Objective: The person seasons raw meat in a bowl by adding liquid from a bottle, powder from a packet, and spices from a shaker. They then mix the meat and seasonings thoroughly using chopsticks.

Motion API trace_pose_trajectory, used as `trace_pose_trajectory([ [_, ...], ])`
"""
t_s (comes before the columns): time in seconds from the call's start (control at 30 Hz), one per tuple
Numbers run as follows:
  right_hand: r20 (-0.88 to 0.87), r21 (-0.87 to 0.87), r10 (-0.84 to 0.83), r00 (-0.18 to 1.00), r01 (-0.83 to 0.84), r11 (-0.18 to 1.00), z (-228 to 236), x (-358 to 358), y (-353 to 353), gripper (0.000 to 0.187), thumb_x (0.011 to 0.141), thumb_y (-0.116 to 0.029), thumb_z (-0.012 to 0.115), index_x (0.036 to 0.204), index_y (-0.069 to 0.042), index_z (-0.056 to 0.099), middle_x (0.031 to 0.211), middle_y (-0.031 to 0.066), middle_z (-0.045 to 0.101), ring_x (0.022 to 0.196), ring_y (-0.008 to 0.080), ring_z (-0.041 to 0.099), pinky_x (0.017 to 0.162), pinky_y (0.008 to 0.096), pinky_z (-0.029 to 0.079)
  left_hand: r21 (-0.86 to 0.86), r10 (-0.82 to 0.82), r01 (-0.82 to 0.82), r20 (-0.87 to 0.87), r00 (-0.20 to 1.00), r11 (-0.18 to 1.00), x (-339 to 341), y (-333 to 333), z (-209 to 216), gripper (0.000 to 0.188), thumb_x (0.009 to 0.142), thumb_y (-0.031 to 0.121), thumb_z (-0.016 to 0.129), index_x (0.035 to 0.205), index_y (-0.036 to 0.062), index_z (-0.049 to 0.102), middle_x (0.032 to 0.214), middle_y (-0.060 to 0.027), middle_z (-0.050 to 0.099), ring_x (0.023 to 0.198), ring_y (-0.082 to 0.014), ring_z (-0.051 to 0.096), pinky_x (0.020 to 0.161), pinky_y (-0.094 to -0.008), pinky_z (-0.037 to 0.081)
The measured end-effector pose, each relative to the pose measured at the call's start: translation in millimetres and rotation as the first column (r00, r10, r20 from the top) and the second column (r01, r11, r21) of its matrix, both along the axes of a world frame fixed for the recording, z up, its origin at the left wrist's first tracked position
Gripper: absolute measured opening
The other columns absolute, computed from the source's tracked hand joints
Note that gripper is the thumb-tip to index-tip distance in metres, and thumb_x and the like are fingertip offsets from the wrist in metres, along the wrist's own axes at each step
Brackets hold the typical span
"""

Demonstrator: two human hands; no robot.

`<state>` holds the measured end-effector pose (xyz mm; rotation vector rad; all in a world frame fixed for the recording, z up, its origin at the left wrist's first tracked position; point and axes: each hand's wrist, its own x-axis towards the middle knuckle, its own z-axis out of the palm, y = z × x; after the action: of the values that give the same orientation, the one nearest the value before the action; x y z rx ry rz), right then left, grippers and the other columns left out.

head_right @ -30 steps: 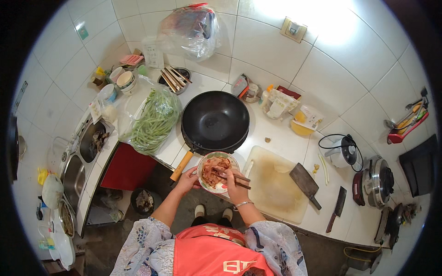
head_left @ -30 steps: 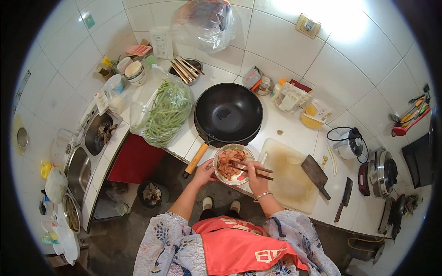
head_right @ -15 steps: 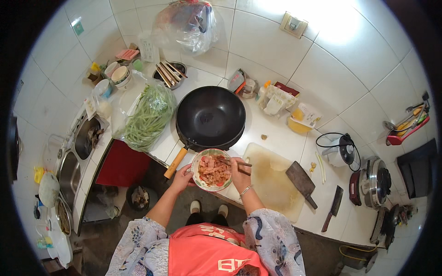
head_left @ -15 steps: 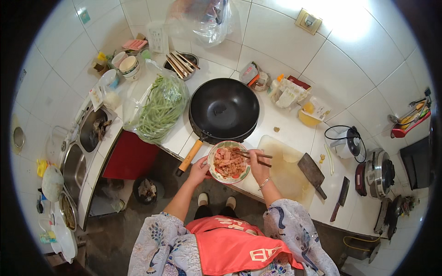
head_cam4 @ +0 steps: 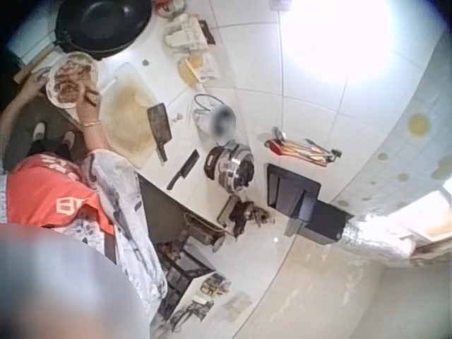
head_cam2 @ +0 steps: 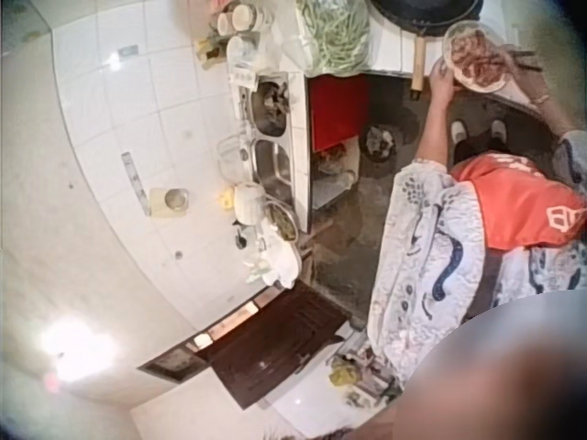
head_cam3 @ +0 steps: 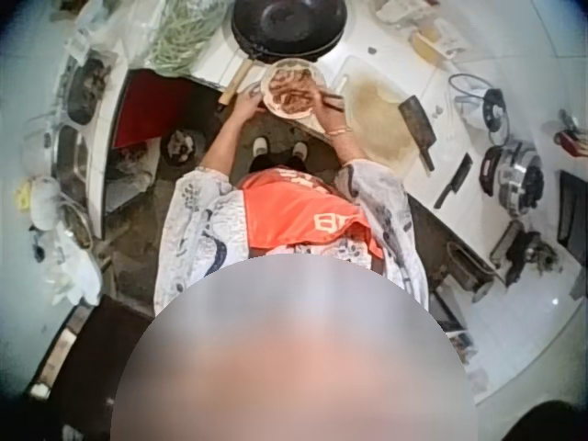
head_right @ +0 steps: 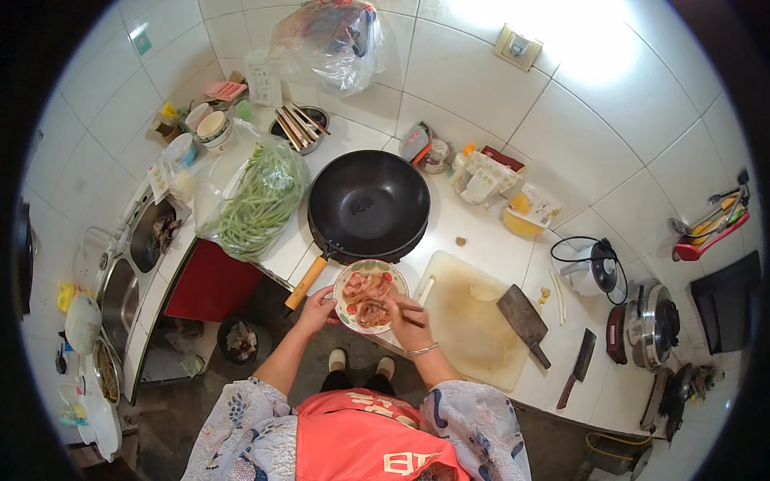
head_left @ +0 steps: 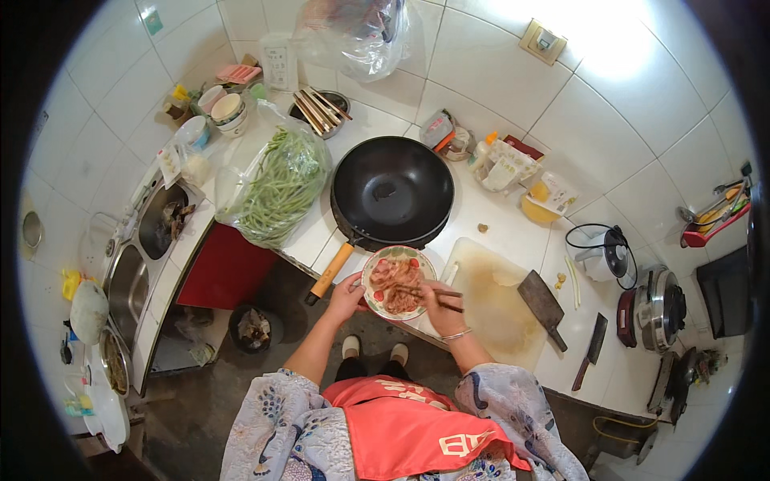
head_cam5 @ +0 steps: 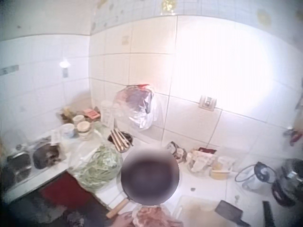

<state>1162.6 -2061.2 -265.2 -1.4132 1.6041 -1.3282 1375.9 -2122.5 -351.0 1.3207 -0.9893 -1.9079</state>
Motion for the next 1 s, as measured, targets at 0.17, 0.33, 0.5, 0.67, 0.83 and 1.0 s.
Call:
trace_pose_trajectory([
  [0.17,0.185,0.220,-0.078,0.980,0.036,0.975,41.3,-57.8,-1.5,0.019,0.088,-0.017,0.050,0.091,0.001,0.057,0.073,0.0087,0.061,0.053,0.0107,0.058,0.046,0.0203,0.046,-0.013,0.019,-0.019,0.013,1.000,1.000,0.5,0.8,-6.4,0.043,0.085,0.009,0.048,0.127,0.0075,0.040,0.074,-0.0040,0.060,0.057,-0.0100,0.058,0.048,-0.0234,0.048],
  [0.33,0.233,0.359,-0.030,0.972,-0.058,0.932,8.8,-75.9,-13.6,0.030,0.090,-0.028,0.045,0.098,-0.001,0.052,0.077,0.0111,0.059,0.047,0.0140,0.056,0.040,0.0217,0.044,-0.024,0.020,-0.020,0.016,1.000,1.000,-3.1,1.0,-0.1,0.042,0.084,0.008,0.047,0.126,0.0070,0.041,0.074,-0.0038,0.060,0.057,-0.0099,0.058,0.048,-0.0239,0.049],
  [0.5,0.619,0.466,-0.463,0.635,0.178,0.867,-80.7,-63.5,-14.7,0.030,0.090,-0.029,0.045,0.087,0.000,0.051,0.069,0.0114,0.058,0.045,0.0175,0.057,0.039,0.0253,0.047,-0.003,0.034,-0.034,0.026,0.999,0.999,-0.7,0.9,-3.6,0.042,0.084,0.008,0.047,0.126,0.0071,0.042,0.074,-0.0034,0.059,0.057,-0.0103,0.058,0.047,-0.0249,0.049],
  [0.67,0.750,0.482,-0.499,0.434,0.159,0.862,-76.3,-64.7,-2.0,0.030,0.090,-0.030,0.044,0.085,-0.002,0.051,0.066,0.0108,0.057,0.047,0.0184,0.056,0.041,0.0274,0.047,-0.001,0.023,-0.023,0.015,1.000,1.000,1.5,2.8,-3.8,0.043,0.084,0.009,0.048,0.126,0.0081,0.041,0.074,-0.0033,0.059,0.059,-0.0111,0.059,0.049,-0.0259,0.050],
  [0.83,0.782,0.333,-0.348,0.517,0.125,0.935,-38.8,-62.0,-10.4,0.031,0.090,-0.031,0.044,0.085,-0.002,0.051,0.068,0.0109,0.058,0.049,0.0182,0.057,0.044,0.0272,0.049,0.003,0.027,-0.027,0.023,0.999,1.000,1.8,3.7,-3.6,0.044,0.085,0.011,0.048,0.128,0.0085,0.039,0.074,-0.0032,0.059,0.058,-0.0104,0.058,0.049,-0.0251,0.050],
  [1.0,0.632,0.225,-0.161,0.758,0.019,0.974,-27.6,-11.5,-18.6,0.023,0.089,-0.021,0.048,0.095,0.001,0.053,0.073,0.0111,0.059,0.057,0.0191,0.060,0.049,0.0281,0.051,-0.004,0.036,-0.036,0.009,0.999,0.999,-2.4,4.2,-0.7,0.043,0.085,0.011,0.048,0.127,0.0086,0.041,0.076,-0.0039,0.060,0.058,-0.0102,0.058,0.048,-0.0244,0.049],
])
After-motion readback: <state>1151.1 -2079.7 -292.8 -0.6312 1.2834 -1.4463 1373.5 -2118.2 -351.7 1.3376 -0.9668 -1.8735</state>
